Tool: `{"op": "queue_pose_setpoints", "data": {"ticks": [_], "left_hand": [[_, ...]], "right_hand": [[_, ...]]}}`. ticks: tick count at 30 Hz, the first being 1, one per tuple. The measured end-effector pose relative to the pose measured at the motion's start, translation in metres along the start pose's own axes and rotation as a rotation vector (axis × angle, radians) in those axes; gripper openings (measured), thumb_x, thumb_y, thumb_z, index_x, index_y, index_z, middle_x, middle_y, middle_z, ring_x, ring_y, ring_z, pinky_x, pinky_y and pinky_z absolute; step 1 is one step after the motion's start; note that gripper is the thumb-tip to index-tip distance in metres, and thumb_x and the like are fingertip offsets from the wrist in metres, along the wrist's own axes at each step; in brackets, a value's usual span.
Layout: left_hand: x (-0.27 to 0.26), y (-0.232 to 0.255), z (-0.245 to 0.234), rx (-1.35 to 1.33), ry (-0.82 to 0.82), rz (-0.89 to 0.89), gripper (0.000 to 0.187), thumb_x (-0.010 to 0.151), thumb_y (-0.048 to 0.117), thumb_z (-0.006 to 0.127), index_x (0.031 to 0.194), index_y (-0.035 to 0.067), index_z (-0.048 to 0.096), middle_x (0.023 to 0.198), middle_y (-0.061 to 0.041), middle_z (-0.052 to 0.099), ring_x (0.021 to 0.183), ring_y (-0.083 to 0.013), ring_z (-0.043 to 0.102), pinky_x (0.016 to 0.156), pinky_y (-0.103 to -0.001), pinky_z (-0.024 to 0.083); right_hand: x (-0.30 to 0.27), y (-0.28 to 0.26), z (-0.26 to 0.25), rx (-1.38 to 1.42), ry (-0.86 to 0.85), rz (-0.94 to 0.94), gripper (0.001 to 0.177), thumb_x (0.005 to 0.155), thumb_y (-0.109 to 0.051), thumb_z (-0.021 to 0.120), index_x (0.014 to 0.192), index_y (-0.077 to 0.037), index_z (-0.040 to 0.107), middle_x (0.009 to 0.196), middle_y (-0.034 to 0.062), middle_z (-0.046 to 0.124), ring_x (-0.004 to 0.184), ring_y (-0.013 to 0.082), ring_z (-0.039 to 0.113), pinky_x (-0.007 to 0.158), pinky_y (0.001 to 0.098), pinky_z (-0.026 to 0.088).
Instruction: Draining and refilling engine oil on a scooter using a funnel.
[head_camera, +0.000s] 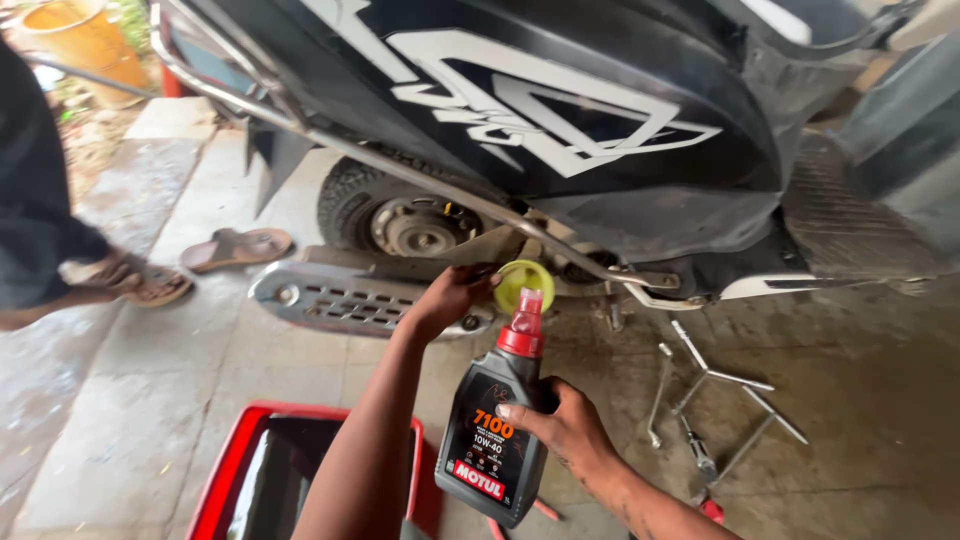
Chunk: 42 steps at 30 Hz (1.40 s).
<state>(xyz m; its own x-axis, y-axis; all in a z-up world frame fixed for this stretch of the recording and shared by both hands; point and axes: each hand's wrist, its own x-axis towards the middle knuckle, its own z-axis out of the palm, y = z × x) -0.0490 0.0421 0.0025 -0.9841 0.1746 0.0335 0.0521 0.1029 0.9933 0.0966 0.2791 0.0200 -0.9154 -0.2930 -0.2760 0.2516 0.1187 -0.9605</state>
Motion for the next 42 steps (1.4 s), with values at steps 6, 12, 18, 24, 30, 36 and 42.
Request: {"op": "queue_pose_setpoints", "data": {"ticks": [6,12,18,24,30,36,42], "left_hand": [[-0.006,0.022,-0.002,0.029,-0.016,-0.086,0.047,0.095,0.03,0.07,0.131,-0.001,0.066,0.114,-0.006,0.076,0.099,-0.0122,0.065,0.088,-0.029,0.053],[0.008,-0.008,-0.006,-0.176,-0.084,-0.043,0.049,0.093,0.026,0.073,0.134,0.0,0.064,0.118,-0.005,0.073,0.1,-0.0134,0.065,0.087,-0.031,0.054],[-0.004,0.023,-0.004,-0.094,-0.055,-0.185,0.052,0.091,0.034,0.072,0.132,0.003,0.064,0.113,-0.007,0.075,0.097,-0.0153,0.071,0.077,-0.032,0.057],[-0.004,0.023,-0.006,-0.057,-0.051,-0.196,0.05,0.092,0.037,0.072,0.131,0.006,0.068,0.109,-0.007,0.077,0.094,-0.015,0.071,0.074,-0.032,0.056],[-0.001,0.024,-0.008,-0.046,-0.061,-0.253,0.052,0.09,0.038,0.071,0.134,0.01,0.065,0.109,-0.005,0.077,0.096,-0.0146,0.072,0.074,-0.032,0.055],[-0.001,0.025,-0.009,-0.024,-0.059,-0.227,0.053,0.091,0.039,0.072,0.133,0.007,0.065,0.106,-0.008,0.077,0.093,-0.0159,0.073,0.072,-0.032,0.057],[-0.007,0.042,-0.008,0.016,-0.028,-0.315,0.051,0.091,0.04,0.07,0.13,0.008,0.068,0.103,-0.005,0.077,0.09,-0.0137,0.073,0.07,-0.031,0.058]], "right_hand": [[-0.006,-0.01,0.009,-0.083,-0.018,0.066,0.054,0.068,-0.034,0.087,0.102,0.004,0.068,0.085,0.0088,0.073,0.078,0.0166,0.07,0.07,0.0296,0.056],[0.001,-0.019,0.006,-0.107,-0.01,0.053,0.057,0.068,-0.04,0.085,0.102,0.002,0.069,0.085,0.0087,0.073,0.075,0.0159,0.07,0.068,0.0287,0.056],[0.01,-0.017,0.001,-0.003,-0.017,0.086,0.051,0.069,-0.036,0.085,0.1,0.001,0.068,0.083,0.0068,0.072,0.07,0.0141,0.065,0.062,0.0293,0.052],[0.012,-0.019,0.0,0.002,-0.035,0.111,0.051,0.071,-0.037,0.084,0.1,0.001,0.067,0.081,0.0073,0.071,0.068,0.0145,0.064,0.06,0.0286,0.05],[0.017,-0.02,0.006,-0.037,-0.013,0.132,0.049,0.07,-0.037,0.084,0.099,0.0,0.068,0.081,0.0078,0.074,0.067,0.0137,0.065,0.06,0.0286,0.05],[0.022,-0.014,0.01,-0.063,-0.008,0.119,0.048,0.071,-0.038,0.083,0.096,0.0,0.069,0.082,0.007,0.076,0.069,0.0125,0.067,0.062,0.0265,0.051],[0.022,-0.014,0.012,-0.071,0.008,0.142,0.051,0.07,-0.039,0.084,0.098,0.001,0.068,0.079,0.0075,0.072,0.066,0.0154,0.066,0.059,0.0298,0.052]]}}
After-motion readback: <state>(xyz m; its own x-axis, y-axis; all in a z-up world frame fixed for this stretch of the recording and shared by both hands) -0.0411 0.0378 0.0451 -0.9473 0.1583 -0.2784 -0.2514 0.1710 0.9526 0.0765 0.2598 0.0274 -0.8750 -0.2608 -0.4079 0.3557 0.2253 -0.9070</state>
